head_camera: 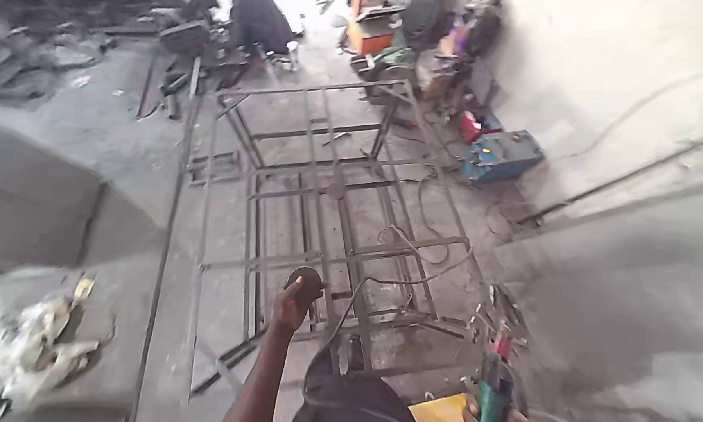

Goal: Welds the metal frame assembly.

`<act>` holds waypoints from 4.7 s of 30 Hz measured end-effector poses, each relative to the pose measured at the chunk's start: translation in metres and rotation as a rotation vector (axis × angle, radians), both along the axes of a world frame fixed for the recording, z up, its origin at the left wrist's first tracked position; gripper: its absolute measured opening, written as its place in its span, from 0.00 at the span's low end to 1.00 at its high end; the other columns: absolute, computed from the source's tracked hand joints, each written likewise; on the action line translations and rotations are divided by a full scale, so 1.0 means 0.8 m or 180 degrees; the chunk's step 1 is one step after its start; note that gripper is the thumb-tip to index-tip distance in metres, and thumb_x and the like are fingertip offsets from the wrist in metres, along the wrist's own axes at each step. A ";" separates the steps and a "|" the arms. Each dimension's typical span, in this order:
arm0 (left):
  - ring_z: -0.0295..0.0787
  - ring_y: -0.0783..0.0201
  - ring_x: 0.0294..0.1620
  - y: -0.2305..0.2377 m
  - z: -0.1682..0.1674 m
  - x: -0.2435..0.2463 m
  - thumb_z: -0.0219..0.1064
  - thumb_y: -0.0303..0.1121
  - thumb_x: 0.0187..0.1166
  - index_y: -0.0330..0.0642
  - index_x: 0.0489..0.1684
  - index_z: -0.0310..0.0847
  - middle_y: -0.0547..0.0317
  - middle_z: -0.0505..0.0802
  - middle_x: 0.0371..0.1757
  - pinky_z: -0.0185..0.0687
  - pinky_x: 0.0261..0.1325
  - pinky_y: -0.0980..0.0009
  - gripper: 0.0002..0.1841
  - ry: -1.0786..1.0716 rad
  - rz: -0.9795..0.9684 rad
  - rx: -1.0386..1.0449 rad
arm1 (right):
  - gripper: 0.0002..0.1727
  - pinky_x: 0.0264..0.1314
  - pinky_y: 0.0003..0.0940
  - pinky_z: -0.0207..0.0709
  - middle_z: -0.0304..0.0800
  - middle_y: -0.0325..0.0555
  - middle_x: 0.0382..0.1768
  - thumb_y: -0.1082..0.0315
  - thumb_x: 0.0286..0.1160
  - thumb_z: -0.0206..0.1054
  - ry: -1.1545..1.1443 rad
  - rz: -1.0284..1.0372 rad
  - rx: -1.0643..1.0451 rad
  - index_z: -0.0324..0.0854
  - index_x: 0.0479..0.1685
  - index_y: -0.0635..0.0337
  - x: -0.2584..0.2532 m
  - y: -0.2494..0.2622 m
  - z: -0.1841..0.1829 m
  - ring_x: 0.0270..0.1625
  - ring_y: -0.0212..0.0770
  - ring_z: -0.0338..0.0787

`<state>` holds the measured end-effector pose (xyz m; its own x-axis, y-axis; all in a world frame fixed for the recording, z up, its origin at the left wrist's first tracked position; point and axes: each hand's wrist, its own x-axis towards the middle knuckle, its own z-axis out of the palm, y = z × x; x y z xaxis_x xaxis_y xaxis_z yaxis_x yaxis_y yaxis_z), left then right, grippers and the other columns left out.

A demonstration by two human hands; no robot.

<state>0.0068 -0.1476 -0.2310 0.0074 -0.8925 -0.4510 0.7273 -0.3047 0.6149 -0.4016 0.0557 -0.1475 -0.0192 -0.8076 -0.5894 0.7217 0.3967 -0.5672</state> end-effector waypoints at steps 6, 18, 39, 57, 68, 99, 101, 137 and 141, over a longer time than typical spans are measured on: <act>0.93 0.32 0.48 0.230 0.006 0.027 0.59 0.28 0.87 0.39 0.84 0.56 0.28 0.88 0.58 0.93 0.44 0.39 0.27 -0.0476 0.1123 0.1335 | 0.34 0.29 0.38 0.87 0.91 0.42 0.34 0.32 0.47 0.79 -0.0083 0.1057 -0.0088 0.89 0.50 0.46 0.003 -0.061 -0.004 0.29 0.39 0.91; 0.88 0.42 0.58 0.466 -0.145 0.083 0.58 0.54 0.86 0.45 0.79 0.67 0.39 0.84 0.68 0.87 0.54 0.44 0.29 0.0323 0.3375 0.2074 | 0.41 0.26 0.39 0.86 0.89 0.44 0.34 0.33 0.41 0.83 -0.0004 0.1833 -0.0245 0.85 0.58 0.48 0.065 -0.067 0.008 0.27 0.40 0.89; 0.85 0.46 0.68 0.380 -0.301 0.262 0.61 0.56 0.84 0.50 0.77 0.71 0.46 0.86 0.69 0.83 0.66 0.40 0.28 0.0961 0.3755 0.0914 | 0.43 0.37 0.43 0.88 0.90 0.45 0.40 0.37 0.56 0.79 0.0320 0.2788 -0.0060 0.76 0.76 0.43 0.212 -0.077 0.051 0.36 0.44 0.91; 0.88 0.55 0.52 0.367 -0.305 0.282 0.72 0.31 0.73 0.45 0.63 0.78 0.51 0.89 0.56 0.86 0.47 0.53 0.20 0.0636 0.3460 0.1861 | 0.48 0.29 0.42 0.88 0.88 0.50 0.35 0.40 0.48 0.86 0.1593 0.2872 0.0372 0.69 0.69 0.55 0.227 -0.030 -0.009 0.27 0.45 0.89; 0.89 0.53 0.51 0.373 -0.312 0.293 0.73 0.29 0.72 0.47 0.70 0.75 0.48 0.88 0.59 0.88 0.46 0.53 0.25 0.0523 0.3349 0.1849 | 0.60 0.28 0.41 0.88 0.86 0.50 0.35 0.39 0.48 0.86 0.2020 0.2964 0.0237 0.54 0.82 0.54 0.246 -0.026 -0.014 0.26 0.45 0.89; 0.89 0.57 0.47 0.374 -0.313 0.300 0.70 0.29 0.74 0.45 0.64 0.76 0.50 0.90 0.54 0.87 0.42 0.57 0.19 0.0658 0.3283 0.1696 | 0.66 0.29 0.43 0.90 0.86 0.49 0.33 0.37 0.42 0.86 0.2438 0.3198 0.0419 0.53 0.85 0.58 0.300 -0.029 -0.044 0.26 0.45 0.90; 0.88 0.59 0.42 0.373 -0.313 0.300 0.69 0.29 0.74 0.45 0.61 0.77 0.51 0.90 0.51 0.87 0.39 0.58 0.17 0.0619 0.3301 0.1669 | 0.64 0.29 0.44 0.90 0.86 0.50 0.34 0.37 0.44 0.85 0.2401 0.3224 0.0390 0.54 0.84 0.59 0.299 -0.029 -0.048 0.26 0.46 0.90; 0.89 0.59 0.41 0.378 -0.315 0.297 0.68 0.26 0.75 0.45 0.60 0.75 0.53 0.89 0.48 0.88 0.40 0.59 0.16 0.0614 0.3261 0.1510 | 0.54 0.30 0.42 0.88 0.87 0.50 0.39 0.50 0.56 0.80 0.2768 0.3340 0.0568 0.55 0.84 0.61 0.390 -0.032 -0.127 0.27 0.44 0.89; 0.88 0.60 0.42 0.378 -0.310 0.297 0.67 0.26 0.77 0.45 0.59 0.75 0.54 0.88 0.48 0.87 0.42 0.59 0.15 0.0592 0.3242 0.1581 | 0.50 0.29 0.43 0.88 0.87 0.52 0.39 0.49 0.56 0.81 0.2862 0.3559 0.0516 0.60 0.79 0.62 0.414 -0.031 -0.164 0.27 0.45 0.89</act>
